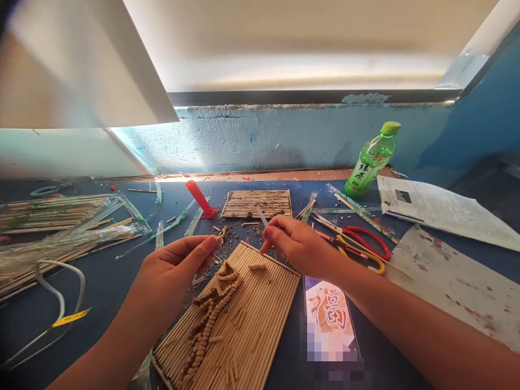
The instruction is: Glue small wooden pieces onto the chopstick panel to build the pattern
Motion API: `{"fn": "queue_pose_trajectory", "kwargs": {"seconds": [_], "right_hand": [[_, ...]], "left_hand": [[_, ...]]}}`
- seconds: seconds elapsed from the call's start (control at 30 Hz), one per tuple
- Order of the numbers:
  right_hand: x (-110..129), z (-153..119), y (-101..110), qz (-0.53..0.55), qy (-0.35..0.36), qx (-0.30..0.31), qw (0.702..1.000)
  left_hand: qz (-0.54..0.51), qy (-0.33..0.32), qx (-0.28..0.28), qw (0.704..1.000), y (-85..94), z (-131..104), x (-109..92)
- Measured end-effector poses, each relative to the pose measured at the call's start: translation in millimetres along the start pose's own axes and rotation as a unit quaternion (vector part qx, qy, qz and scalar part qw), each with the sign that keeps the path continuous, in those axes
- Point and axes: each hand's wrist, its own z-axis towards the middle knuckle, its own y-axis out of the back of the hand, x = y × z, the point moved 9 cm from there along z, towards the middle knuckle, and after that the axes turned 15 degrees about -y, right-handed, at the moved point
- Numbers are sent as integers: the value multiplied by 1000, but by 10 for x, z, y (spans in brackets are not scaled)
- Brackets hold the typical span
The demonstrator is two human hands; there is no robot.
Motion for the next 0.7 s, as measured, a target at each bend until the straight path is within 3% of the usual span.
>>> {"fn": "queue_pose_trajectory", "kwargs": {"seconds": [0.2, 0.37, 0.7], "right_hand": [[-108, 100, 290, -120, -26, -119, 985], [-187, 144, 359, -194, -45, -143, 969], [-150, 143, 420, -260, -11, -219, 940]], "left_hand": [[-7, -5, 16, 1000, -34, -12, -26], [21, -12, 37, 999, -69, -21, -64], [4, 4, 58, 998, -129, -61, -19]]}}
